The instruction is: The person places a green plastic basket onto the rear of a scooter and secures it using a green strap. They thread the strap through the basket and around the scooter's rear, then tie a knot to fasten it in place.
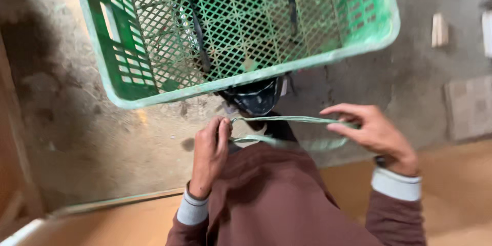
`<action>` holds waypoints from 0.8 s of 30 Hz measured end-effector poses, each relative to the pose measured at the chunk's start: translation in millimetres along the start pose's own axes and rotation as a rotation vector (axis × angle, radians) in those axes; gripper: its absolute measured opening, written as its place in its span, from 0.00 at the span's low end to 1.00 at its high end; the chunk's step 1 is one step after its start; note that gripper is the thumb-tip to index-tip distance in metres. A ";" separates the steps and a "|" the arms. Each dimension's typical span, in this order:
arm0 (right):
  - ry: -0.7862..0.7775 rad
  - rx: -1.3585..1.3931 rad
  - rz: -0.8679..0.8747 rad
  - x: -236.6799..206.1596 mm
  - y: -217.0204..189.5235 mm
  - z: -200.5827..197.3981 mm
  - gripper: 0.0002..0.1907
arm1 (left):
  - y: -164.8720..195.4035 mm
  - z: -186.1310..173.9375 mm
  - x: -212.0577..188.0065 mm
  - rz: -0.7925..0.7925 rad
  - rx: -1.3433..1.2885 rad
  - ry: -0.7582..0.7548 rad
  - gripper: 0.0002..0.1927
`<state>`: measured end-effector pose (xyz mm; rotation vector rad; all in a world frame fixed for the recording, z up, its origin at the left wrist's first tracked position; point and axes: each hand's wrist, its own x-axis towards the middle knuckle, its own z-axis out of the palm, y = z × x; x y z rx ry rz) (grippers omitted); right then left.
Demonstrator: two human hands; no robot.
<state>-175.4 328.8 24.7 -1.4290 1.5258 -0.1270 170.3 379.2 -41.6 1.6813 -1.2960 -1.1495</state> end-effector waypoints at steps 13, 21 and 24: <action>0.749 1.550 -0.817 -119.6 106.9 98.8 0.12 | 2.8 -58.2 42.5 0.451 0.223 -0.656 0.12; 1.132 1.594 -0.755 -57.3 100.6 94.9 0.25 | -0.9 -35.4 61.9 -0.234 -0.206 -0.998 0.14; 1.112 1.549 -0.787 -53.1 105.8 69.3 0.25 | 1.8 -19.7 53.1 -0.078 0.032 -1.098 0.13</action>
